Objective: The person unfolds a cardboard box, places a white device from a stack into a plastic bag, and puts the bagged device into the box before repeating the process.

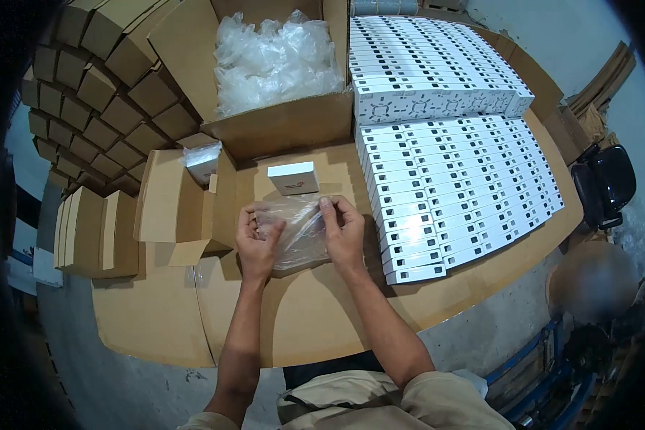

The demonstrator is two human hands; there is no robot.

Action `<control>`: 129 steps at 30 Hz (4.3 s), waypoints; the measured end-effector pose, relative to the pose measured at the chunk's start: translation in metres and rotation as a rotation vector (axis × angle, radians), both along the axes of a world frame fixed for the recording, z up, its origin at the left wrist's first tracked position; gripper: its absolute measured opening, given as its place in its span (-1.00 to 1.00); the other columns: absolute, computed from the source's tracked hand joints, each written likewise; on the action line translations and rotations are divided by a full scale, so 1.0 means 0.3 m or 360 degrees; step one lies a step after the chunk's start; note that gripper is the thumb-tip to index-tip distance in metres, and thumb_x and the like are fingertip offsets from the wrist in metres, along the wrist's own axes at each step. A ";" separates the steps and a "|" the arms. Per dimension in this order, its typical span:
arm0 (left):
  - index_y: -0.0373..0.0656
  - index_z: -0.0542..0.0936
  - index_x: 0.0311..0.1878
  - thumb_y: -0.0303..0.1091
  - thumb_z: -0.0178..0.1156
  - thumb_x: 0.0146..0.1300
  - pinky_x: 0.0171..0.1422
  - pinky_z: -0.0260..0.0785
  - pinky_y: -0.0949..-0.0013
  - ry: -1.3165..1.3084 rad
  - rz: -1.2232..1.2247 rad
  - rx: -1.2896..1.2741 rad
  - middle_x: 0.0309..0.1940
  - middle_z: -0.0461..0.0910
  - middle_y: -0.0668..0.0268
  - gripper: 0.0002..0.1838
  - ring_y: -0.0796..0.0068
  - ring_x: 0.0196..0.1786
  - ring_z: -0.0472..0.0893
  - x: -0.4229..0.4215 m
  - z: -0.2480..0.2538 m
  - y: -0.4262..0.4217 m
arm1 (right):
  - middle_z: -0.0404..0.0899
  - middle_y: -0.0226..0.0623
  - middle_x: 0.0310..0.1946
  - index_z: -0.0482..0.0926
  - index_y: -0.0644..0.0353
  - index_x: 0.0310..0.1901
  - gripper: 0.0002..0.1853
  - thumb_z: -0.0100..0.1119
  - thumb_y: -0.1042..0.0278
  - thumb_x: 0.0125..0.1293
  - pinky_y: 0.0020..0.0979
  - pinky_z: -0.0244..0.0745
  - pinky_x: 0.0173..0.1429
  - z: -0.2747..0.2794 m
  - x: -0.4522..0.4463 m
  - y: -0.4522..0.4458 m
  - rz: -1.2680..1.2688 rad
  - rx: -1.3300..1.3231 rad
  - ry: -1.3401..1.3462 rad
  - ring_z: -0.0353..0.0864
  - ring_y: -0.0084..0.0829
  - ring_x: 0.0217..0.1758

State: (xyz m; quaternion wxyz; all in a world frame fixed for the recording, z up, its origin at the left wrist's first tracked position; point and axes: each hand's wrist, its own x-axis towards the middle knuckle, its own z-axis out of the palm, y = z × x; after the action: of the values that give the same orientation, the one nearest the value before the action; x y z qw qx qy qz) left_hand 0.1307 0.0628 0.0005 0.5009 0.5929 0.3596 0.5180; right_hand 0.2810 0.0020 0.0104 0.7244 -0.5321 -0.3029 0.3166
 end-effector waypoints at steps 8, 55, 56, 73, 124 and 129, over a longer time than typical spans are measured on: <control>-0.21 0.46 0.17 -0.53 0.52 0.20 -0.15 0.58 0.53 0.0030 -0.0129 -0.0221 -0.24 0.77 0.19 -0.47 0.56 -0.21 0.74 0.004 0.018 -0.015 | 0.59 -0.22 0.13 0.72 0.11 -0.07 -0.72 0.46 0.46 0.15 -0.15 0.41 0.24 0.069 0.004 -0.029 -0.0369 0.0126 -0.1471 0.48 -0.15 0.20; -0.25 0.70 -0.11 -0.47 0.56 0.12 -0.11 0.52 0.40 0.0594 -0.0466 -0.0128 -0.27 0.74 0.34 -0.71 0.61 -0.23 0.63 -0.055 -0.044 0.028 | 0.71 -0.14 -0.35 0.69 0.22 -0.20 -0.85 0.27 0.32 0.42 -0.12 0.55 -0.05 0.200 0.010 0.048 0.0605 0.0013 -0.1761 0.70 -0.05 -0.21; -0.26 0.71 -0.12 -0.47 0.55 0.12 -0.11 0.51 0.40 0.0602 -0.0483 -0.0198 -0.27 0.74 0.34 -0.73 0.61 -0.25 0.62 -0.059 -0.067 0.034 | 0.71 -0.16 -0.35 0.69 0.21 -0.21 -0.86 0.28 0.32 0.42 -0.14 0.54 -0.01 0.191 0.007 0.054 0.0606 0.0005 -0.1791 0.70 -0.07 -0.21; -0.25 0.73 -0.09 -0.39 0.61 0.08 0.01 0.58 0.36 0.0434 -0.0334 -0.0468 -0.21 0.78 0.26 -0.65 0.51 -0.17 0.73 -0.079 0.043 0.048 | 0.69 -0.25 -0.10 0.64 0.28 0.05 -0.71 -0.05 0.30 0.65 -0.41 0.50 0.15 0.088 0.080 0.148 -0.0004 0.0177 -0.0544 0.62 -0.46 0.08; -0.31 0.68 0.08 -0.34 0.66 0.05 0.17 0.57 0.29 0.0472 -0.0454 -0.0491 -0.06 0.78 0.21 -0.46 0.44 -0.02 0.73 -0.087 0.061 0.059 | 0.65 -0.28 -0.15 0.55 0.35 -0.03 -0.81 0.32 0.51 0.42 -0.45 0.51 0.07 0.027 0.110 0.121 0.0249 0.0393 -0.0327 0.63 -0.51 -0.07; -0.28 0.67 0.14 -0.37 0.63 0.08 0.19 0.56 0.30 0.0414 -0.0489 -0.0446 -0.03 0.77 0.22 -0.46 0.46 0.01 0.72 -0.083 0.061 0.056 | 0.65 -0.29 -0.18 0.57 0.34 -0.05 -0.84 0.30 0.50 0.43 -0.45 0.52 0.03 0.026 0.096 0.129 0.0284 0.0346 -0.0346 0.62 -0.54 -0.12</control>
State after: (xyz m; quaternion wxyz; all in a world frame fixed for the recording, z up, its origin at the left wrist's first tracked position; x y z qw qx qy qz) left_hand 0.1059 0.0797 0.0189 0.6006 0.6270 0.3951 0.3000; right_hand 0.3097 0.0406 0.0181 0.7097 -0.4528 -0.4579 0.2857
